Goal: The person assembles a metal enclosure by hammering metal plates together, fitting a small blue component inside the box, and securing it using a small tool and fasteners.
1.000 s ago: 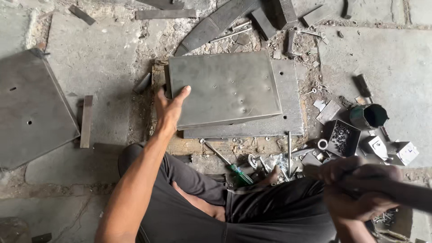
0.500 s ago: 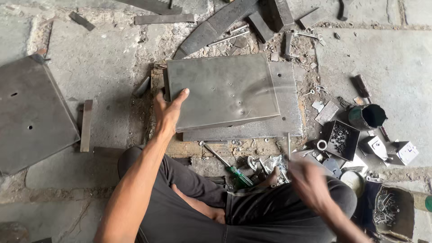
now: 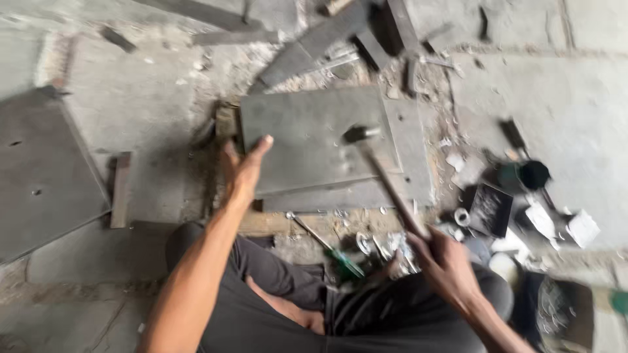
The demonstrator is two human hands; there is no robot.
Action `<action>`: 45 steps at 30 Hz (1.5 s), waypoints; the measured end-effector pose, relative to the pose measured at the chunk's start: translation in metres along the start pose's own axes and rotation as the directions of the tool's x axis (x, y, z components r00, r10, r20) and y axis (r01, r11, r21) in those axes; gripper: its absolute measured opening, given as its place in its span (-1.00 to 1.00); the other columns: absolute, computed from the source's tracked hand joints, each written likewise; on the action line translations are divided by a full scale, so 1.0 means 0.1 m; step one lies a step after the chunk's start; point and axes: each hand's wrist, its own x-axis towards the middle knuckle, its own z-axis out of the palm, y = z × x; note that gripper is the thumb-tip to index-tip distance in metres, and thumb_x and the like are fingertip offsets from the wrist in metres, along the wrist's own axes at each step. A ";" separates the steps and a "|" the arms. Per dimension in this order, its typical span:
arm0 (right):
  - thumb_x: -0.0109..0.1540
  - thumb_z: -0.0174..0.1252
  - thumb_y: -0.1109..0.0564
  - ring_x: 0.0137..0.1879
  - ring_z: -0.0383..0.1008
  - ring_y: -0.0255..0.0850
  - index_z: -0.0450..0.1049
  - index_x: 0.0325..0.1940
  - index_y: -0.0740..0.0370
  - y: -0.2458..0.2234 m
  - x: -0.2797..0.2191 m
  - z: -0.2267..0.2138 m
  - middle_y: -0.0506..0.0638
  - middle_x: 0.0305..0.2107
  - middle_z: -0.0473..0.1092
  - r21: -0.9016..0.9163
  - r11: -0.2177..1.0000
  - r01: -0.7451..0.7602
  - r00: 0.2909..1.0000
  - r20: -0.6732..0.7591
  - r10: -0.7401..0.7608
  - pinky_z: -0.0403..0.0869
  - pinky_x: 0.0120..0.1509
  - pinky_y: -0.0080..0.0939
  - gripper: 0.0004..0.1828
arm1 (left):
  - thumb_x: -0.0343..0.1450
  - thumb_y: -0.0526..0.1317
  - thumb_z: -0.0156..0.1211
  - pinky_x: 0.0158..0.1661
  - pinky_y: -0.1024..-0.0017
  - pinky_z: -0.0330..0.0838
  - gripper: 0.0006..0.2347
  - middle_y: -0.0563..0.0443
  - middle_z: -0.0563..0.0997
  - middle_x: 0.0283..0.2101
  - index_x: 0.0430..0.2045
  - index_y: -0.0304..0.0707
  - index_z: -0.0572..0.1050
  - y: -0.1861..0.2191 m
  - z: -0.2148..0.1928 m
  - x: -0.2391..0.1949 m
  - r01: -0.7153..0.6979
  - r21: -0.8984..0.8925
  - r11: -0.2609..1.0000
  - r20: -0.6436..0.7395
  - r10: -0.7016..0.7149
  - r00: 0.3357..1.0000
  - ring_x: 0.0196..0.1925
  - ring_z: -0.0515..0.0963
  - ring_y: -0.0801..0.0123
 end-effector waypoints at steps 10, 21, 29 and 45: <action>0.30 0.08 -0.09 -0.64 0.34 -0.23 0.56 -0.24 0.28 -0.03 -0.01 0.09 0.02 -0.72 0.42 -0.055 0.998 0.003 1.000 0.029 -0.001 0.32 -0.54 -0.12 -0.63 | 0.17 0.12 0.52 0.20 -0.08 0.31 -0.02 -0.45 0.31 0.30 0.33 -0.55 0.07 -0.15 -0.02 0.02 0.031 0.071 0.997 -0.050 -0.027 0.998 0.30 0.40 -0.09; 0.33 0.03 -0.18 -0.69 0.33 -0.21 0.52 -0.17 0.35 -0.27 0.12 -0.01 0.04 -0.73 0.41 -0.040 0.997 -0.060 0.998 0.032 0.061 0.37 -0.63 -0.17 -0.50 | 0.19 0.11 0.49 0.06 -0.16 0.48 -0.22 -0.46 0.52 0.13 0.15 -0.54 0.35 -0.16 0.07 0.15 -0.011 0.078 0.997 -0.025 0.013 1.000 0.11 0.56 -0.15; 0.35 0.08 -0.22 -0.66 0.28 -0.21 0.58 -0.36 0.41 0.08 -0.03 0.17 0.04 -0.73 0.38 -0.064 0.980 -0.187 0.974 0.115 0.194 0.28 -0.60 -0.10 -0.41 | 0.19 0.03 0.45 0.00 0.03 0.52 -0.41 -0.16 0.64 -0.08 0.00 -0.31 0.41 -0.05 0.00 0.00 0.008 0.022 1.000 -0.028 -0.007 1.000 -0.08 0.66 0.13; 0.23 0.11 -0.17 -0.32 0.65 -0.08 0.63 -0.18 0.18 0.52 -0.51 1.24 0.16 -0.39 0.61 -0.022 0.993 0.118 0.974 0.199 -0.111 0.57 -0.21 -0.06 -0.59 | 0.32 0.09 0.36 -0.31 0.41 0.41 -0.60 0.04 0.55 -0.37 -0.29 -0.30 0.51 1.05 -0.79 -1.22 -0.453 0.030 0.891 0.123 0.447 0.886 -0.34 0.54 0.45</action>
